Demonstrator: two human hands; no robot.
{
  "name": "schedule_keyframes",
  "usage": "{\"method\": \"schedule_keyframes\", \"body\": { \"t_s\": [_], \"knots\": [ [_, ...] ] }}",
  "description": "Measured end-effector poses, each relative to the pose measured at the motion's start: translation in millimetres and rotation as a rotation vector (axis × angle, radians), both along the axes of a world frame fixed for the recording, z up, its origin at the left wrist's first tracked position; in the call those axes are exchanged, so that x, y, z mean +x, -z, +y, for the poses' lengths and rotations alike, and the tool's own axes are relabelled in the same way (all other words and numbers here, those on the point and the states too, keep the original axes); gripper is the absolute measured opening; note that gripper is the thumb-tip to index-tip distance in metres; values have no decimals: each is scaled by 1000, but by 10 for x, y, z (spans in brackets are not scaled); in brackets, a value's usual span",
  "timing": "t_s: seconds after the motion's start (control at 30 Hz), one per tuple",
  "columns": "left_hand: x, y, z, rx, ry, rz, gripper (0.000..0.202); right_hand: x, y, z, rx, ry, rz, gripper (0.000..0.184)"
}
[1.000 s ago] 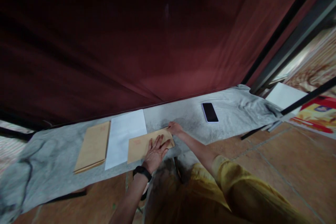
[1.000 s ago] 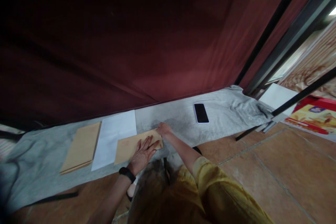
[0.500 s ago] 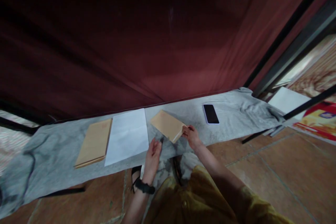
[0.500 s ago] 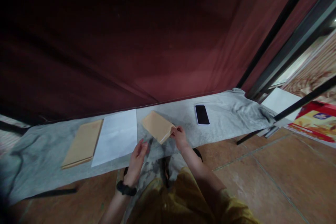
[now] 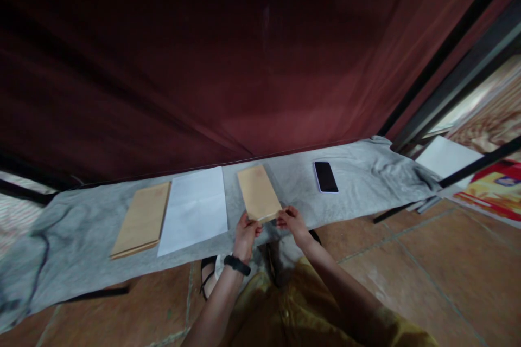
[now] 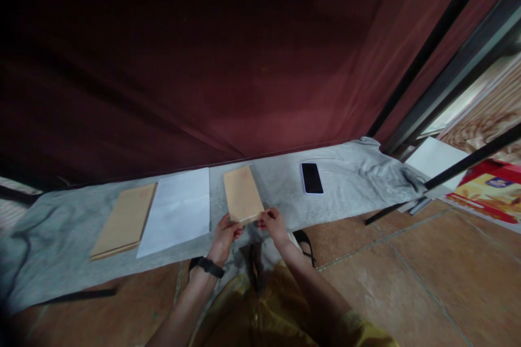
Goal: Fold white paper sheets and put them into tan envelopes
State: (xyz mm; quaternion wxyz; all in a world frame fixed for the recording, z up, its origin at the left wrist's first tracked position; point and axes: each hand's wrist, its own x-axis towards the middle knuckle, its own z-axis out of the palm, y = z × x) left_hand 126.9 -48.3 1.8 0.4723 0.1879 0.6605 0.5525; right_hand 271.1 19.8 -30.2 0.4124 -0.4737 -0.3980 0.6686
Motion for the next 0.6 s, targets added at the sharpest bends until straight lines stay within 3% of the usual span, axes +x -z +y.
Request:
{"method": "schedule_keyframes", "body": {
  "t_s": [0.07, 0.17, 0.23, 0.33, 0.43, 0.53, 0.6],
  "knots": [
    [-57, 28, -3, -54, 12, 35, 35, 74, 17, -8, 64, -13, -78, 32],
    [-90, 38, 1, -87, 30, 37, 35, 174, 2, -24, 461, -27, -355, 27],
    [-92, 28, 5, -98, 45, 52, 36, 222, -24, -28, 790, -142, -549, 35],
    [-91, 13, -23, -110, 57, 78, 39, 260, -49, -25, 1072, -419, -701, 38],
    [-92, 20, -135, -136, 65, 244, 50, 269, -38, -17, 1160, -562, -804, 36],
    [-85, 53, -301, -130, 119, 745, 49, 266, -19, -2, 1153, -569, -855, 35],
    [-87, 86, -383, -47, 190, 1031, 44, 259, -17, 15, 1143, -571, -866, 33]
  ]
}}
